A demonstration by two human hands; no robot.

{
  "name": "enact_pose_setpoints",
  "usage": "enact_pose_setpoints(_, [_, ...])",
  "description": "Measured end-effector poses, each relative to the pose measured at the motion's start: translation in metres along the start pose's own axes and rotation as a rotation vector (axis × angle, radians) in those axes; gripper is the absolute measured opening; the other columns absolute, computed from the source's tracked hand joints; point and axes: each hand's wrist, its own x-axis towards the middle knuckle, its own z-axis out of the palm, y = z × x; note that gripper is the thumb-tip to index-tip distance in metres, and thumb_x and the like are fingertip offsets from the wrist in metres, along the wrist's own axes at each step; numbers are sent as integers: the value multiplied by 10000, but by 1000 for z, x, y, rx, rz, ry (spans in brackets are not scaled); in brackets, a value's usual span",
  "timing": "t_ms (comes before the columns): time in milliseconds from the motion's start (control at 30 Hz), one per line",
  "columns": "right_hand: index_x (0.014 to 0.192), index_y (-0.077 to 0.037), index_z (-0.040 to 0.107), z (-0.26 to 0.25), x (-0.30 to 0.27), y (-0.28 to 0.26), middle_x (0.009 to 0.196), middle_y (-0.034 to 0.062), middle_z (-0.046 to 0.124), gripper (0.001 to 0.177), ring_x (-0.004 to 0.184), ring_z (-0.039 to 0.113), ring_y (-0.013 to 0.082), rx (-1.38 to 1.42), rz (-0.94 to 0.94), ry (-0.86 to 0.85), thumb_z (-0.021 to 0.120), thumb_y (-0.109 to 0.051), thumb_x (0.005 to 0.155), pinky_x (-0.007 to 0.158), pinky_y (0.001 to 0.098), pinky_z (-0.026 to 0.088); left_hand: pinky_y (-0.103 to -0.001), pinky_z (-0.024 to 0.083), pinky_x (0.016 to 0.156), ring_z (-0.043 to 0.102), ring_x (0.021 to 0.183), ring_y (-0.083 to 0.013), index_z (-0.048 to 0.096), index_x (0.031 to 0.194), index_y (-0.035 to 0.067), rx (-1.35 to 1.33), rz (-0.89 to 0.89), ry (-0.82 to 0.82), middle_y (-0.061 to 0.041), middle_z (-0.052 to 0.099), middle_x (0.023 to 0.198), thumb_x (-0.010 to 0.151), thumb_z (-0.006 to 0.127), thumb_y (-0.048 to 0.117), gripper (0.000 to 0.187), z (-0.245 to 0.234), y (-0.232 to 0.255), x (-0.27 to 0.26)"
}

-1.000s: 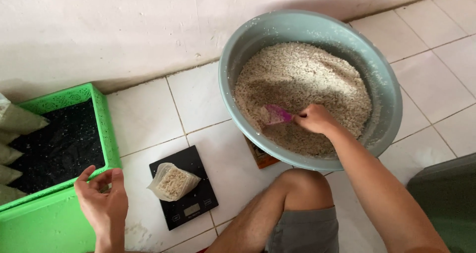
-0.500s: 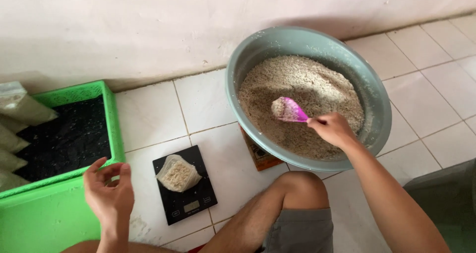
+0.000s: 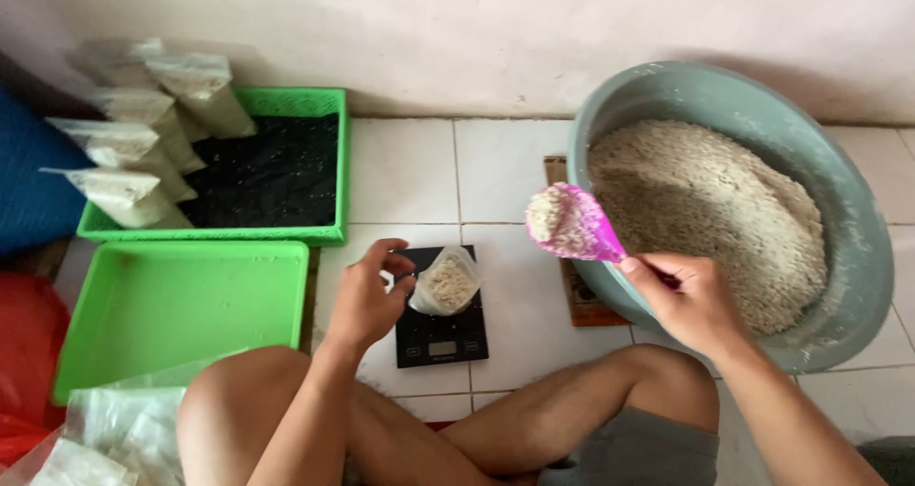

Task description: The person scoops grains from a large tub into small plastic bags, weighs each bag on a digital scale, and seals the bags by hand.

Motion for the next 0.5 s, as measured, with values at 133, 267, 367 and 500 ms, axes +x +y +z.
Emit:
enact_pose_setpoints(133, [905, -141, 818, 23, 6, -26, 657, 83, 733, 103, 596, 659, 117, -9, -173, 8, 730, -179, 866, 560, 292, 521, -342, 587, 789, 723, 893, -214, 638, 1206, 125, 9, 22, -35, -30, 767, 899, 753, 740, 25, 475, -3, 7, -2])
enact_pose_setpoints(267, [900, -124, 794, 40, 10, -43, 485, 20, 573, 94, 433, 511, 109, -37, -420, 101, 719, -179, 885, 433, 239, 429, -366, 585, 791, 726, 895, -222, 635, 1207, 121, 7, 45, -54, -30, 761, 873, 772, 733, 31, 455, -3, 7, -1])
enact_pose_setpoints(367, [887, -100, 772, 61, 19, -8, 551, 20, 575, 81, 492, 548, 155, -255, -757, 191, 719, -157, 870, 468, 248, 456, -380, 579, 800, 722, 891, -240, 633, 1212, 98, 4, 56, -69, -48, 759, 867, 776, 734, 23, 454, -3, 8, 0])
enact_pose_setpoints(500, [910, -57, 740, 71, 17, 5, 699, 71, 594, 137, 616, 592, 198, -631, -1173, 288, 685, -179, 879, 612, 281, 528, -402, 570, 813, 717, 884, -252, 620, 1222, 96, 17, 68, -94, -56, 754, 863, 778, 737, 15, 467, -5, 11, -1])
